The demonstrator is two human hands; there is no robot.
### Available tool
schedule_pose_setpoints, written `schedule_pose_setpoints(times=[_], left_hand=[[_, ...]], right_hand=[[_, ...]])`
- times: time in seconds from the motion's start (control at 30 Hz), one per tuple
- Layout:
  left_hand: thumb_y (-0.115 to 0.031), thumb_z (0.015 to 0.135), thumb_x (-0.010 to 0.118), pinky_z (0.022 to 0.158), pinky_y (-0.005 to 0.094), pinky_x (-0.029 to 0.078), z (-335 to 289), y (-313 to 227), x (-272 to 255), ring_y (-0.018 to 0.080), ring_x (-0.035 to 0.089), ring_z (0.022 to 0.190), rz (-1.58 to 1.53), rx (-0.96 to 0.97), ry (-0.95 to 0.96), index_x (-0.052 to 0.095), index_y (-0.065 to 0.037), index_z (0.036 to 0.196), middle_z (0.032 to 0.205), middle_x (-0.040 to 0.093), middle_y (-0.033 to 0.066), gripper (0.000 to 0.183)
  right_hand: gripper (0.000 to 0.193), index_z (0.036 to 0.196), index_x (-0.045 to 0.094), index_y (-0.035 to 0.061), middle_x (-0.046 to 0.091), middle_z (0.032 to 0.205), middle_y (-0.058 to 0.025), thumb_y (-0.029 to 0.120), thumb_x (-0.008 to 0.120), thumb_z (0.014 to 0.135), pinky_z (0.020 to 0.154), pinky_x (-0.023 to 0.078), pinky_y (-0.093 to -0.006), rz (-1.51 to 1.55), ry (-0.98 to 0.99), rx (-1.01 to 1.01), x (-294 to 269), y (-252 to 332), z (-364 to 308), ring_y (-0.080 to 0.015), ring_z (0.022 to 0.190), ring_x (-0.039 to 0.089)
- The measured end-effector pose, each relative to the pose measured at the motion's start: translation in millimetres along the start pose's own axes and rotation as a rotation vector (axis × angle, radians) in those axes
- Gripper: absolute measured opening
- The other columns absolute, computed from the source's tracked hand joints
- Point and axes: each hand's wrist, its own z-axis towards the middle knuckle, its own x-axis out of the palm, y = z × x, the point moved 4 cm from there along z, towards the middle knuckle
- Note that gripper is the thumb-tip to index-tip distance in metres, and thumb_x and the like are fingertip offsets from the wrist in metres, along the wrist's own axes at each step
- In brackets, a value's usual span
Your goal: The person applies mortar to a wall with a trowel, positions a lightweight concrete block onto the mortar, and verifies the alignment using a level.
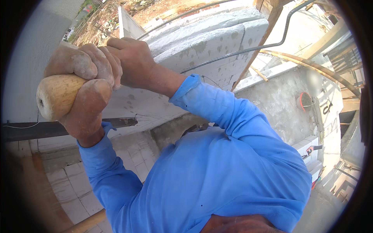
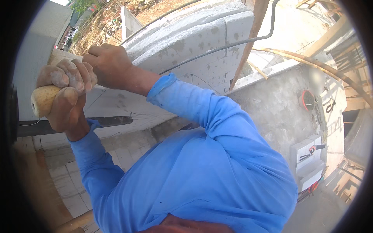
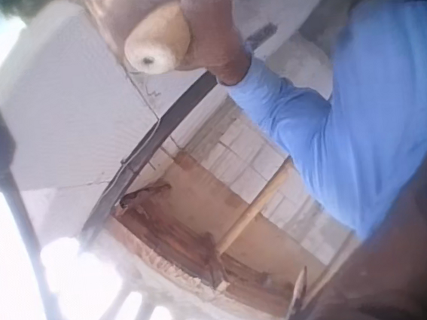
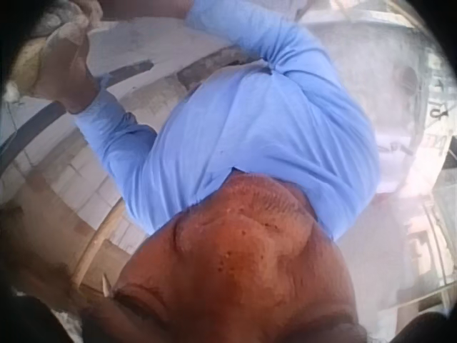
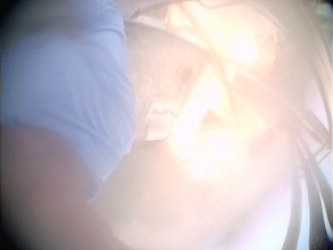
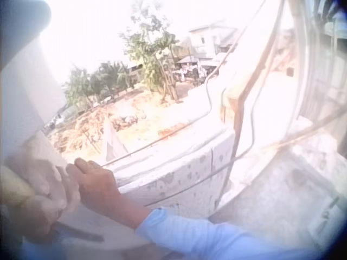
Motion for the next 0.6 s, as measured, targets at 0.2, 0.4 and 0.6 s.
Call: schedule_pose_setpoints(times=[0.2, 0.4, 0.6], left_hand=[[-0.011, 0.090, 0.050, 0.079, 0.0417, 0.045, 44.0, 18.5, 12.8, 0.0224, 0.055, 0.089, -0.082, 0.351, 0.132, 0.058, -0.009, 0.114, 0.099, 0.060, 0.0080, 0.025], [-0.008, 0.086, 0.052, 0.079, 0.0424, 0.047, 57.5, 68.1, 9.8, 0.0245, 0.058, 0.084, -0.283, 0.405, 0.133, 0.058, -0.006, 0.110, 0.099, 0.060, 0.0123, 0.025], [-0.007, 0.084, 0.045, 0.078, 0.0395, 0.040, 11.0, 2.7, -13.5, 0.0198, 0.055, 0.083, -0.065, 0.094, 0.046, 0.058, -0.008, 0.114, 0.094, 0.060, 0.0064, 0.032]], right_hand=[[0.022, 0.061, 0.053, 0.0155, 0.051, 0.063, 0.0005, 0.018, 0.074, 0.056, 0.047, 0.043, -0.0332, -0.173, -0.083, -0.230, -76.9, -34.3, 33.6, -0.0198, 0.058, 0.056], [0.023, 0.072, 0.057, 0.0102, 0.051, 0.066, -0.0068, 0.025, 0.074, 0.067, 0.052, 0.045, -0.0366, -0.350, 0.067, -0.047, -106.0, -44.2, 29.5, -0.0273, 0.060, 0.056], [0.015, 0.067, 0.060, 0.0152, 0.055, 0.067, -0.0004, 0.016, 0.073, 0.060, 0.050, 0.046, -0.0352, -0.115, -0.030, 0.007, -9.0, -11.3, 11.4, -0.0222, 0.060, 0.059]])
